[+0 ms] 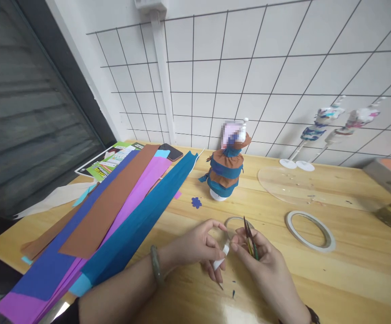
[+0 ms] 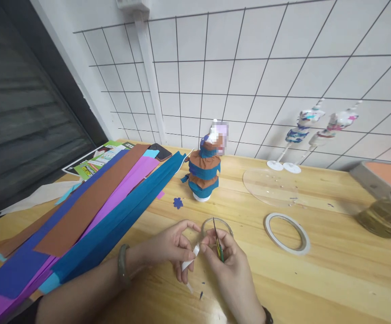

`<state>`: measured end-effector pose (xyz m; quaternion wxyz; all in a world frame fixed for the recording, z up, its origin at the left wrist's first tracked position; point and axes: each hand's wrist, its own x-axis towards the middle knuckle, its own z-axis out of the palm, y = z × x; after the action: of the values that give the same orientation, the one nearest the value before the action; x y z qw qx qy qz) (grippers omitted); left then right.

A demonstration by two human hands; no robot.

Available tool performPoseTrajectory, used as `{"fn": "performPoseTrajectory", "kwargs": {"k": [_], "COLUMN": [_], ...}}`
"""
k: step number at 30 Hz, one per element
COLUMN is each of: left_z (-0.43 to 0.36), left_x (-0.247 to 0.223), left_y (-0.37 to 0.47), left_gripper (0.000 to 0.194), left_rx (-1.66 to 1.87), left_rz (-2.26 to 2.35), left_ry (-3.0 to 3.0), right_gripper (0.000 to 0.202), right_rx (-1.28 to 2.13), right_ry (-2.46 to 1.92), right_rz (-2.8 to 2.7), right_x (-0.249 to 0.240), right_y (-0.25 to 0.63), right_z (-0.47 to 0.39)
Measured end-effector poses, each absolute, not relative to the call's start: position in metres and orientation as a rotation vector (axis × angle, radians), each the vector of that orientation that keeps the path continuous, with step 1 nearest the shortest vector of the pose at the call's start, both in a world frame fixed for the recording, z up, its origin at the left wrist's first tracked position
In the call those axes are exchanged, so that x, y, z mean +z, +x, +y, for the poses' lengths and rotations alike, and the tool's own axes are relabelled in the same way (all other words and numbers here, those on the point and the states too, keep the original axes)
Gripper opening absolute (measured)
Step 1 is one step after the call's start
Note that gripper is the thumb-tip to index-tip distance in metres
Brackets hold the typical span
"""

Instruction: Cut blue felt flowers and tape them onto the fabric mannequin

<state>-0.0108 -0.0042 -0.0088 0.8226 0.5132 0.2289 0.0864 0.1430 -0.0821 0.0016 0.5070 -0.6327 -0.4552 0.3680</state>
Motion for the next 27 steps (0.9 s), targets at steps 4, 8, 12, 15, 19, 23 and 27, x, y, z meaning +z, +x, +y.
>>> {"fn": "performPoseTrajectory", "kwargs": {"k": [4,8,12,15,19,23,27], "left_z": [-0.006,-0.007,-0.006,-0.007,-0.009,-0.010,-0.009], "left_x": [-0.007,-0.002,0.002,0.000,-0.004,-0.003,-0.003], "left_y": [-0.012,-0.012,-0.011,-0.009,-0.007,-0.008,-0.008], "left_gripper": [0.046,0.034,0.022,0.022,0.022,0.018,0.021], "left_rx": [0.225,0.386,0.508,0.536,0.541,0.542,0.502], "left_rz": [0.532,0.669,0.746,0.717,0.702,0.723,0.743], "left_ry": [1.172,1.402,1.560,1.621,1.607,1.616,1.522], "right_gripper": [0.019,0.022,0.024,0.024,0.025,0.023,0.025], "right_rx": [0.884,0.886,0.889,0.864,0.832,0.825,0.861], "right_ry": [-1.523,-1.518,-1.513,-1.520,-1.530,-1.526,-1.536], "right_rz": [-1.087,-1.073,-1.086,-1.093,-1.095,-1.101,-1.089], "right_x": [0.004,0.003,-0.001,-0.004,-0.003,-0.001,0.001], "right_y": [0.143,0.142,0.141,0.141,0.140,0.138,0.140], "right_z": [-0.083,-0.082,-0.082,-0.083,-0.082,-0.082,-0.083]}}
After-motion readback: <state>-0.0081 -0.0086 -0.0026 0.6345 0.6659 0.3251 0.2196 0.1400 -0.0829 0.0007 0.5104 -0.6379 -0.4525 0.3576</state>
